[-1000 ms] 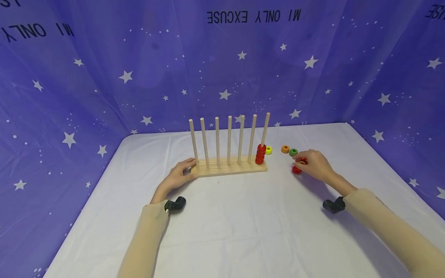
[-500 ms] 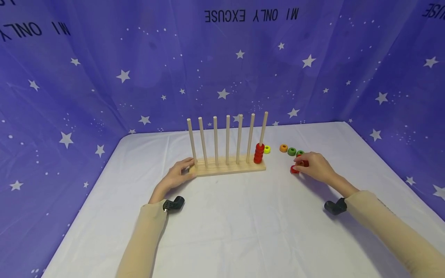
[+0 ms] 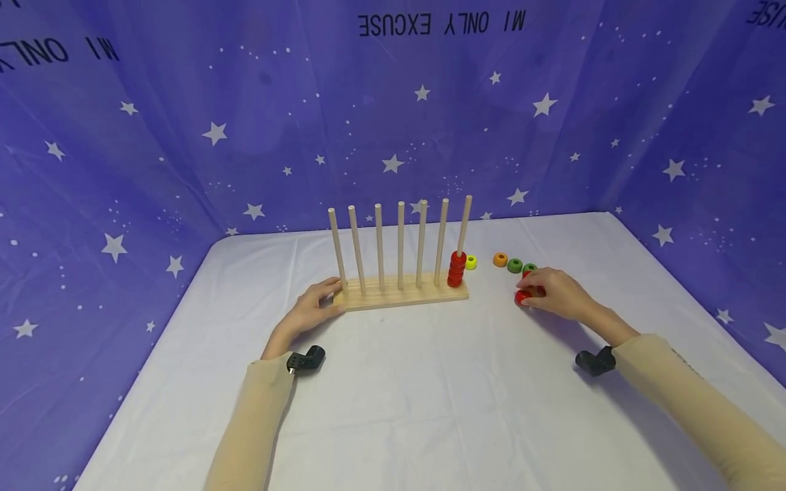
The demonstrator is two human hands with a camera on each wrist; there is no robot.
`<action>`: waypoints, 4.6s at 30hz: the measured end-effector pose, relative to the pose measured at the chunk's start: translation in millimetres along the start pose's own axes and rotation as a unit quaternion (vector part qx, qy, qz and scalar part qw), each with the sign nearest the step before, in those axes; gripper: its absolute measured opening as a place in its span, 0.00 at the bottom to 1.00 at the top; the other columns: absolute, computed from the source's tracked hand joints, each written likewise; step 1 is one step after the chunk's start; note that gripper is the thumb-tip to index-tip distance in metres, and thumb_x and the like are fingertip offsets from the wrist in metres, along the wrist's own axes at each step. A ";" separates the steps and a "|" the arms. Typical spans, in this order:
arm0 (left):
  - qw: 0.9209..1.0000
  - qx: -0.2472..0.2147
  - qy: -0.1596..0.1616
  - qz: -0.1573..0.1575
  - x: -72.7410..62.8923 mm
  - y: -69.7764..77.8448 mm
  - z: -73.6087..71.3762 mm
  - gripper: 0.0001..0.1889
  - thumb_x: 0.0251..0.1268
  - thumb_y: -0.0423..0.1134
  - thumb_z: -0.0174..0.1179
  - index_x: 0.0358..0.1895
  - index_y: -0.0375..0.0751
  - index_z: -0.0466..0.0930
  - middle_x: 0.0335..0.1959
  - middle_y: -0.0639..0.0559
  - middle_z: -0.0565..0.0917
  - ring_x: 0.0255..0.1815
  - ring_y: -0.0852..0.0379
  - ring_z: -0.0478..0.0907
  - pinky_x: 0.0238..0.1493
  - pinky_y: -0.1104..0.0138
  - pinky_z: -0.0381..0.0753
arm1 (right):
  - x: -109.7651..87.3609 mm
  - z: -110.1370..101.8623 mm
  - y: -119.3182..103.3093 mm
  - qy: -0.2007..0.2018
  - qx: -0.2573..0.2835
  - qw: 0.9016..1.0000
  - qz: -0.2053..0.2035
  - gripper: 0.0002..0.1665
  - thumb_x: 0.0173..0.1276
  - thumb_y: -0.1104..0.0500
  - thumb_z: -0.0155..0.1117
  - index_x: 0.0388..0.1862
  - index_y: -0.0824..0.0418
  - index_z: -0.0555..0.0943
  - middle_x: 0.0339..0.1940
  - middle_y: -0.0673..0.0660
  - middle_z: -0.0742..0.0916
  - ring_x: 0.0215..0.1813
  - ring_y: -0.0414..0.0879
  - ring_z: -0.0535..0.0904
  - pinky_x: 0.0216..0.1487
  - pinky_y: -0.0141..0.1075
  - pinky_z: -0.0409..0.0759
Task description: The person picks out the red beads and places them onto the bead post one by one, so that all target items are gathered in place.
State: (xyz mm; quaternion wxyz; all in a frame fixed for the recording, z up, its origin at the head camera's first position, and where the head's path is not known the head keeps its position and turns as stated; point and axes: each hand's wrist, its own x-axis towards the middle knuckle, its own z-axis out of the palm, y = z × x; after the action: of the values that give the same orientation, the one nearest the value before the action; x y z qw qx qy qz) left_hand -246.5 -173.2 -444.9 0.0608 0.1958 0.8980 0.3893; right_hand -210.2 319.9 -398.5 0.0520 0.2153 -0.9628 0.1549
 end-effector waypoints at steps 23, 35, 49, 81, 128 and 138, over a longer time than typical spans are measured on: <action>1.000 -0.019 0.006 0.007 -0.6 0.7 1.3 0.31 0.60 0.37 0.61 0.67 0.34 0.64 0.73 0.39 0.60 0.73 0.36 0.54 0.70 0.42 0.55 | -3.0 6.8 4.9 -0.029 -0.008 1.000 0.008 0.20 0.53 0.58 0.72 0.45 0.64 0.84 0.44 0.63 0.87 0.46 0.55 0.80 0.49 0.52 0.79; 1.000 -0.023 0.008 0.006 0.0 0.7 1.0 0.31 0.60 0.37 0.61 0.66 0.33 0.64 0.73 0.39 0.60 0.73 0.35 0.52 0.72 0.41 0.50 | 2.4 4.6 1.1 0.002 -0.015 1.000 -0.018 0.19 0.52 0.60 0.73 0.43 0.64 0.85 0.41 0.61 0.87 0.43 0.53 0.80 0.46 0.49 0.79; 1.000 -0.025 0.008 0.007 -2.4 2.3 -1.0 0.31 0.60 0.36 0.60 0.66 0.32 0.64 0.73 0.38 0.59 0.73 0.35 0.52 0.72 0.40 0.48 | 17.6 -4.0 -14.1 0.027 -0.028 0.999 -0.033 0.18 0.53 0.61 0.70 0.45 0.64 0.84 0.41 0.63 0.86 0.39 0.51 0.79 0.39 0.42 0.81; 1.000 -0.003 0.007 0.012 1.3 -1.6 -0.8 0.30 0.61 0.38 0.60 0.66 0.32 0.65 0.72 0.37 0.60 0.73 0.33 0.52 0.67 0.31 0.40 | 50.9 -32.7 -50.7 0.109 -0.040 0.987 -0.111 0.21 0.54 0.58 0.72 0.46 0.65 0.83 0.39 0.61 0.86 0.42 0.53 0.80 0.42 0.47 0.82; 0.998 -0.019 0.024 0.056 -1.8 -5.6 -2.3 0.34 0.60 0.52 0.60 0.65 0.36 0.67 0.71 0.41 0.63 0.71 0.34 0.55 0.70 0.39 0.50 | 88.4 -85.4 -99.0 0.277 -0.006 0.944 -0.180 0.21 0.54 0.65 0.71 0.48 0.67 0.82 0.41 0.64 0.85 0.44 0.53 0.76 0.42 0.35 0.73; 1.000 0.008 0.009 0.009 0.5 0.3 -1.7 0.30 0.61 0.38 0.60 0.66 0.31 0.64 0.72 0.37 0.60 0.73 0.34 0.53 0.70 0.36 0.45 | 95.0 -88.1 -107.2 0.278 -0.004 0.945 -0.175 0.20 0.55 0.64 0.70 0.49 0.67 0.82 0.41 0.64 0.85 0.45 0.54 0.76 0.43 0.42 0.77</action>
State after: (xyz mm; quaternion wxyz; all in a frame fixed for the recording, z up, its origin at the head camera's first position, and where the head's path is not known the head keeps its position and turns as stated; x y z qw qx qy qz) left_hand -247.3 -174.0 -443.5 0.0474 0.2006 0.8997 0.3849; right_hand -246.7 218.2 -269.7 0.3448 0.3283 -0.8580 0.1928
